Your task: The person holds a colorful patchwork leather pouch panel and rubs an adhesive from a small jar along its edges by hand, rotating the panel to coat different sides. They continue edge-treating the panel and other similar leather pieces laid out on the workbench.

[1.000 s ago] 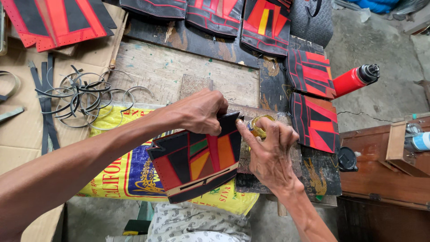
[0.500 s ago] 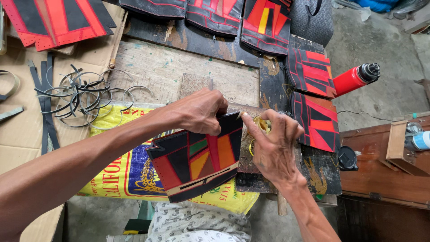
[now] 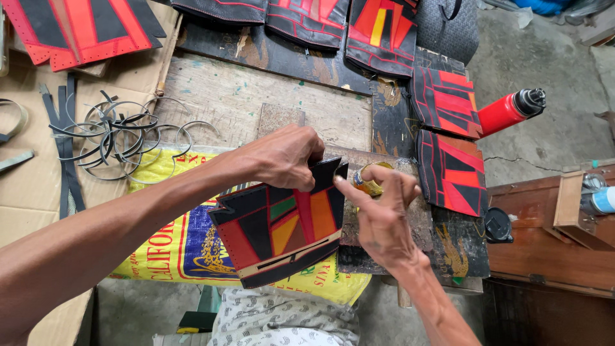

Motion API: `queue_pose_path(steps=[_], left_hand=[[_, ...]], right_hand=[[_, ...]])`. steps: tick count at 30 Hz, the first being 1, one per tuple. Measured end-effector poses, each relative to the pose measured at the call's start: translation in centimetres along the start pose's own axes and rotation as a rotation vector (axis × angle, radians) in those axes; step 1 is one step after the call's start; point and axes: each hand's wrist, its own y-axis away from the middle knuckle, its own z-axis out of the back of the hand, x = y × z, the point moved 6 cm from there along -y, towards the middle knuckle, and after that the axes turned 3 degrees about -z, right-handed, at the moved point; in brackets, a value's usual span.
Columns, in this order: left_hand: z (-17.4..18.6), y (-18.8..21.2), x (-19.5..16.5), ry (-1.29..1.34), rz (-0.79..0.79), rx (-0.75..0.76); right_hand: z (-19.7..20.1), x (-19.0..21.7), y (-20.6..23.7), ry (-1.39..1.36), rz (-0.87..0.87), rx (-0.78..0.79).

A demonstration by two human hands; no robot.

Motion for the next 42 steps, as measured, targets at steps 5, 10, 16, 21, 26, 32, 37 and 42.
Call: queue_pose_path(steps=[5, 10, 16, 21, 26, 32, 37, 42], left_hand=[[-0.1, -0.2, 0.3, -0.025, 0.032, 0.026], [-0.2, -0.4, 0.4, -0.025, 0.014, 0.016], [-0.1, -0.8, 0.9, -0.023, -0.003, 0.004], [-0.2, -0.9, 1.2, -0.034, -0.008, 0.005], [-0.5, -1.3, 2.2, -0.022, -0.003, 0.027], [-1.4, -2.4, 4.7, 0.122, -0.074, 0.18], [-2.1, -3.9, 7.0, 0.39, -0.048, 0.316], [-3.3, -5.3, 8.1, 0.522, 0.026, 0.435]], right_hand=[[-1.4, -1.6, 0.2, -0.526, -0.38, 0.066], [-3.7, -2.1, 0.4, -0.998, -0.649, 0.212], [-4.9, -0.2, 1.5, -1.709, -0.799, 0.218], [-4.8, 0.5, 2.0, -1.835, -0.854, 0.264], [-4.3, 0.0, 1.6, -2.024, -0.962, 0.272], [-1.1, -6.6, -1.3, -1.763, -0.707, 0.079], [1.0, -9.7, -1.1, 0.07, -0.284, 0.167], [-0.1, -10.5, -0.2, 0.081, -0.139, 0.22]])
